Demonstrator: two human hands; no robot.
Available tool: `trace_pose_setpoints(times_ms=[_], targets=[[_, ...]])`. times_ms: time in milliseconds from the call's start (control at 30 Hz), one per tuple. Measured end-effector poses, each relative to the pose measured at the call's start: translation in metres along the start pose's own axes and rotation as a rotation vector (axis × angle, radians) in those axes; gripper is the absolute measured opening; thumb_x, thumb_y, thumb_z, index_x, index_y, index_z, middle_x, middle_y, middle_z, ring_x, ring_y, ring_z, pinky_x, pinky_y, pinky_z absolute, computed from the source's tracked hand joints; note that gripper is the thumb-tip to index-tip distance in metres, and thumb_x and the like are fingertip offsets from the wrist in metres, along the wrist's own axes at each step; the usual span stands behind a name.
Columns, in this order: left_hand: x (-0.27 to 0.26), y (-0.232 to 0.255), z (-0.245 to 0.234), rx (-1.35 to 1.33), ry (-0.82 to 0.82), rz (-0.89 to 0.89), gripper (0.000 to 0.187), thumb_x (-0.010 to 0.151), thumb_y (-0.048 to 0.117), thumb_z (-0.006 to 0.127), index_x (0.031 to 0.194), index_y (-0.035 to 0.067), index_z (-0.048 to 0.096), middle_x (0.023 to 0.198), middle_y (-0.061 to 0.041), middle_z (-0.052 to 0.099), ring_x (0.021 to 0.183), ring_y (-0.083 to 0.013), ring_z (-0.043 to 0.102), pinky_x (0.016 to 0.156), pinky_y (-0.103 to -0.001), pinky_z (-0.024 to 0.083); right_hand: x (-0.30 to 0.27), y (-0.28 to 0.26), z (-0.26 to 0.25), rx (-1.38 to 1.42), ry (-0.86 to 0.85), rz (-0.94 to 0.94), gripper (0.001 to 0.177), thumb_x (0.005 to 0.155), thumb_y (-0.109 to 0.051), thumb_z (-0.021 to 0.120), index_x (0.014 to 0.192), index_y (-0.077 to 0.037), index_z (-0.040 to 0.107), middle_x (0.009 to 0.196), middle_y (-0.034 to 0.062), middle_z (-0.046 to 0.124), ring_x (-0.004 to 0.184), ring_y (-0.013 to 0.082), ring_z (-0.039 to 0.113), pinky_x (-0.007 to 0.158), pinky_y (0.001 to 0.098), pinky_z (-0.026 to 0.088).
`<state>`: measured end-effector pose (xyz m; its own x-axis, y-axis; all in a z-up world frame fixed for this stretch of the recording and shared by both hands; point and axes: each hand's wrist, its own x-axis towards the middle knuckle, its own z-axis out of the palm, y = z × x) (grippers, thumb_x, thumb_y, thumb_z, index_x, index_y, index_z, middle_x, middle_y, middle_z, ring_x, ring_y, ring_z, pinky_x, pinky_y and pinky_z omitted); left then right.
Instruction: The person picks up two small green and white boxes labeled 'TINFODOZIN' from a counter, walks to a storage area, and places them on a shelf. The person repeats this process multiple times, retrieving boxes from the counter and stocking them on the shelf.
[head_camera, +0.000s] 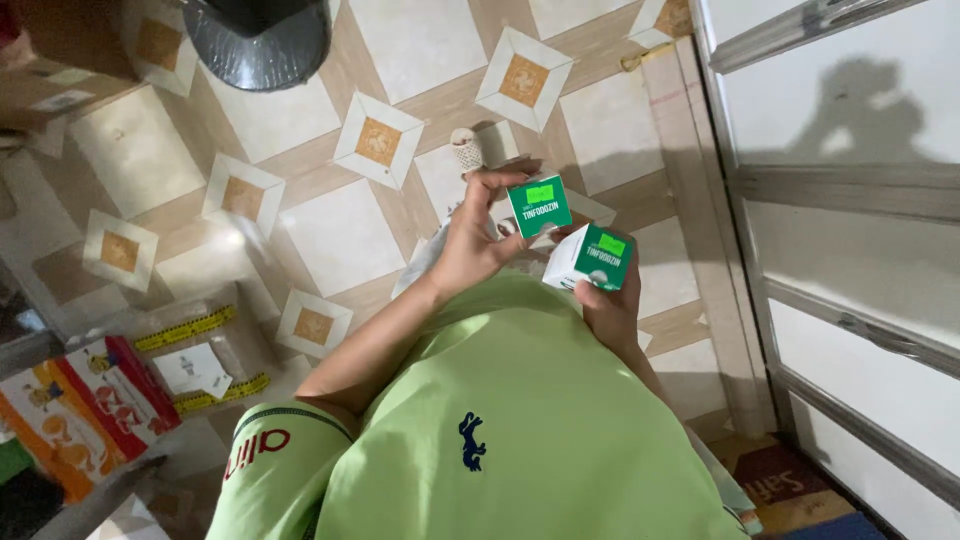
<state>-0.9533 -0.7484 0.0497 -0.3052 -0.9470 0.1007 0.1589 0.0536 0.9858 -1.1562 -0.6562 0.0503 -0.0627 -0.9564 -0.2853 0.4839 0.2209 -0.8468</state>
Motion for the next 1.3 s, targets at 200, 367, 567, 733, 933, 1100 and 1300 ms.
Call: trace_pose_setpoints(times_ms=[200, 367, 567, 733, 933, 1100, 1300], targets=[[0.048, 0.000, -0.008, 0.290, 0.190, 0.049, 0.061, 0.084, 0.004, 0.086, 0.132, 0.006, 0.048, 0.146, -0.015, 0.059, 0.136, -0.0277, 0.060, 0.115, -0.041, 0.049, 0.057, -0.050, 0.031, -0.541, -0.242, -0.319, 0.085, 0.085, -0.046, 0.083, 0.150, -0.007, 0.045, 0.163, 0.0209, 0.037, 0.147, 0.0325, 0.042, 0.122, 0.0489, 0.038], [0.094, 0.010, -0.031, 0.537, 0.241, 0.268, 0.063, 0.080, 0.012, 0.090, 0.129, 0.006, 0.050, 0.138, -0.014, 0.063, 0.130, -0.0335, 0.060, 0.121, -0.051, 0.041, 0.117, -0.074, 0.053, -1.082, -0.597, -0.743, 0.065, 0.086, -0.040, 0.086, 0.138, -0.021, 0.051, 0.171, 0.0276, 0.010, 0.161, 0.0561, 0.006, 0.131, 0.0714, 0.010], [0.145, 0.012, -0.069, 0.597, 0.257, 0.341, 0.066, 0.076, 0.016, 0.091, 0.131, 0.006, 0.054, 0.139, -0.014, 0.063, 0.126, -0.0343, 0.059, 0.115, -0.052, 0.042, 0.186, -0.088, 0.091, -1.291, -0.721, -0.743, 0.068, 0.084, -0.042, 0.088, 0.138, -0.020, 0.054, 0.167, 0.0312, 0.005, 0.154, 0.0595, 0.006, 0.120, 0.0816, 0.002], [0.174, 0.004, -0.104, 0.681, 0.291, 0.421, 0.065, 0.078, 0.018, 0.090, 0.130, 0.006, 0.053, 0.138, -0.012, 0.062, 0.127, -0.0333, 0.059, 0.116, -0.054, 0.040, 0.236, -0.090, 0.119, -1.325, -0.794, -0.834, 0.057, 0.086, -0.039, 0.085, 0.133, -0.024, 0.058, 0.170, 0.0251, 0.008, 0.159, 0.0504, 0.012, 0.122, 0.0792, 0.002], [0.184, -0.005, -0.124, 0.645, 0.380, 0.385, 0.063, 0.083, 0.022, 0.089, 0.132, 0.006, 0.053, 0.140, -0.011, 0.061, 0.124, -0.0342, 0.060, 0.115, -0.052, 0.042, 0.275, -0.086, 0.143, -1.429, -0.989, -0.935, 0.043, 0.089, -0.035, 0.087, 0.121, -0.022, 0.062, 0.173, 0.0168, 0.016, 0.163, 0.0401, 0.018, 0.126, 0.0789, 0.002], [0.187, 0.005, -0.130, 0.671, 0.459, 0.333, 0.062, 0.083, 0.020, 0.087, 0.133, 0.006, 0.054, 0.141, -0.012, 0.062, 0.122, -0.0348, 0.060, 0.113, -0.050, 0.043, 0.300, -0.094, 0.160, -1.173, -1.115, -0.867, 0.045, 0.088, -0.039, 0.085, 0.124, -0.021, 0.064, 0.170, 0.0221, 0.012, 0.161, 0.0433, 0.012, 0.125, 0.0775, 0.001], [0.194, 0.005, -0.120, 0.728, 0.562, 0.335, 0.064, 0.080, 0.016, 0.088, 0.134, 0.008, 0.054, 0.141, -0.012, 0.061, 0.129, -0.0337, 0.060, 0.118, -0.054, 0.041, 0.333, -0.116, 0.161, -1.207, -1.257, -0.851, 0.046, 0.083, -0.043, 0.089, 0.117, -0.020, 0.068, 0.172, 0.0186, 0.007, 0.161, 0.0432, 0.008, 0.125, 0.0761, 0.000]])
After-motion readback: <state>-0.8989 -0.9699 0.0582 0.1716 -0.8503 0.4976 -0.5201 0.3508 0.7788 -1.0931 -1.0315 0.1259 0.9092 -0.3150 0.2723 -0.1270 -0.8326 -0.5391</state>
